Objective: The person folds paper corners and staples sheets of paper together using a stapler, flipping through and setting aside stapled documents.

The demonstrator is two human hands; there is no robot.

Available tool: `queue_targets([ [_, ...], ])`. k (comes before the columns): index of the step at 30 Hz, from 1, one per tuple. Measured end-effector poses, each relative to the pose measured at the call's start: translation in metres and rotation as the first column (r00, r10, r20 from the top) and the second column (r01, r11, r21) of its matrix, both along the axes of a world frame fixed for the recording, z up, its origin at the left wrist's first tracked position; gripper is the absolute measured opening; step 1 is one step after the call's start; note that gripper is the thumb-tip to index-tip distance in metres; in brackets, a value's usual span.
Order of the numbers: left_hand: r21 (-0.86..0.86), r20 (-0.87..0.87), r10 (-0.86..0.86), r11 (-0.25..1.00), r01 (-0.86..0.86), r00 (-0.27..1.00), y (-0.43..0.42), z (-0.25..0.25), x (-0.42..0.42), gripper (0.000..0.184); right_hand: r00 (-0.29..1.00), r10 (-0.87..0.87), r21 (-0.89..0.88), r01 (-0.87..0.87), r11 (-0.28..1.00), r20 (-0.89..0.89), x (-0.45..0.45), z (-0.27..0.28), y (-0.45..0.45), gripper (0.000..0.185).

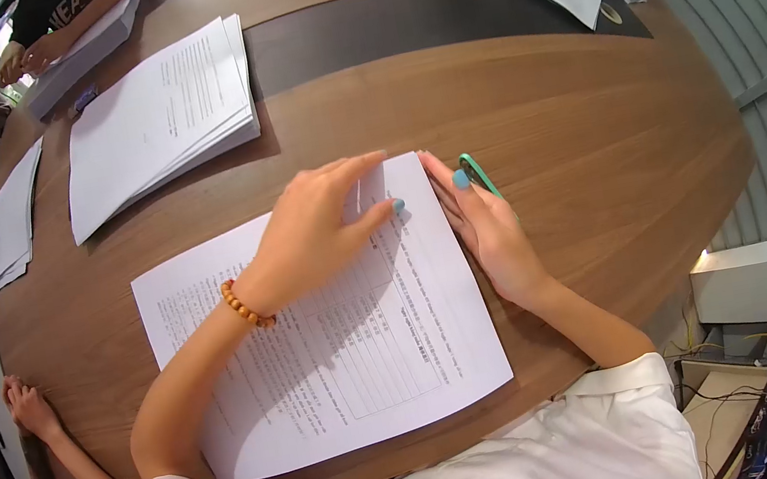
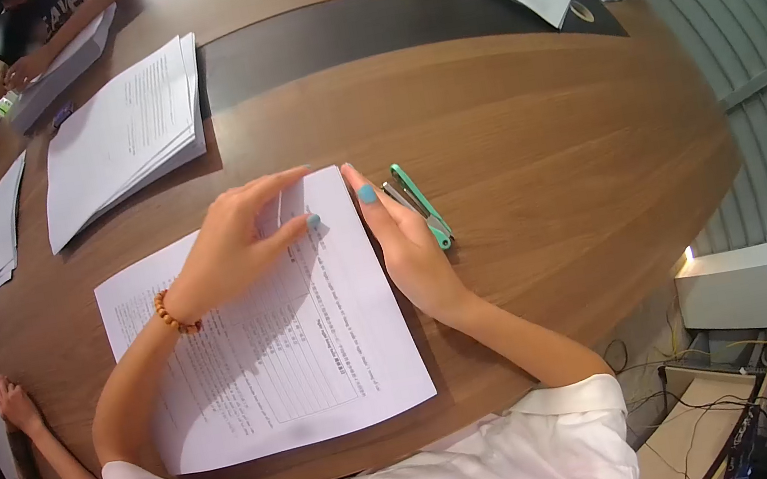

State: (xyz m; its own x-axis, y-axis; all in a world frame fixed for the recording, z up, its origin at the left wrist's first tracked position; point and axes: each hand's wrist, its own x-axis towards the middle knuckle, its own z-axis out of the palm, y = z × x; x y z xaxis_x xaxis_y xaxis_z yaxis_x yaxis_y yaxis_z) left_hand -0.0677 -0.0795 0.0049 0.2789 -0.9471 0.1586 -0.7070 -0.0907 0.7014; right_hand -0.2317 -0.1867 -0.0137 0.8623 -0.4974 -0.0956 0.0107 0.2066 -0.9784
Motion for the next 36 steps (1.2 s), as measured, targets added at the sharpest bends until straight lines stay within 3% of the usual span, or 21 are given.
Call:
queue_targets([
  [3,0.113,-0.113,0.015,0.994,-0.002,0.994,-0.001,0.007,0.001,0.039,1.000,0.028,0.023,-0.028,0.999,-0.005,0.000,0.004,0.000,0.060],
  [9,0.013,-0.096,-0.035,0.999,0.037,0.995,-0.002,-0.002,0.003,0.039,0.997,0.049,0.052,-0.052,0.997,0.060,0.002,-0.009,0.004,0.060],
  [16,0.146,-0.135,-0.004,0.989,0.024,0.991,-0.003,0.007,0.003,0.039,0.998,0.041,0.047,-0.044,0.998,0.056,0.001,-0.008,0.004,0.058],
  [26,0.126,-0.117,-0.002,0.992,0.017,0.993,-0.003,0.006,0.003,0.039,0.997,0.052,-0.018,-0.051,0.999,0.063,0.000,-0.013,0.002,0.056],
  [28,0.136,-0.109,-0.009,0.990,0.024,0.994,-0.003,0.005,0.003,0.039,0.995,0.030,0.164,-0.045,0.985,0.096,0.000,-0.006,0.004,0.056],
  [31,-0.013,-0.100,-0.031,0.999,0.029,0.995,-0.004,-0.001,0.003,0.037,0.992,-0.035,0.133,0.018,0.991,0.121,0.003,-0.011,0.008,0.057],
  [36,0.110,-0.172,0.027,0.994,-0.008,0.985,-0.003,0.002,0.004,0.037,0.994,-0.013,0.126,-0.002,0.992,0.112,0.001,-0.013,0.010,0.054],
])
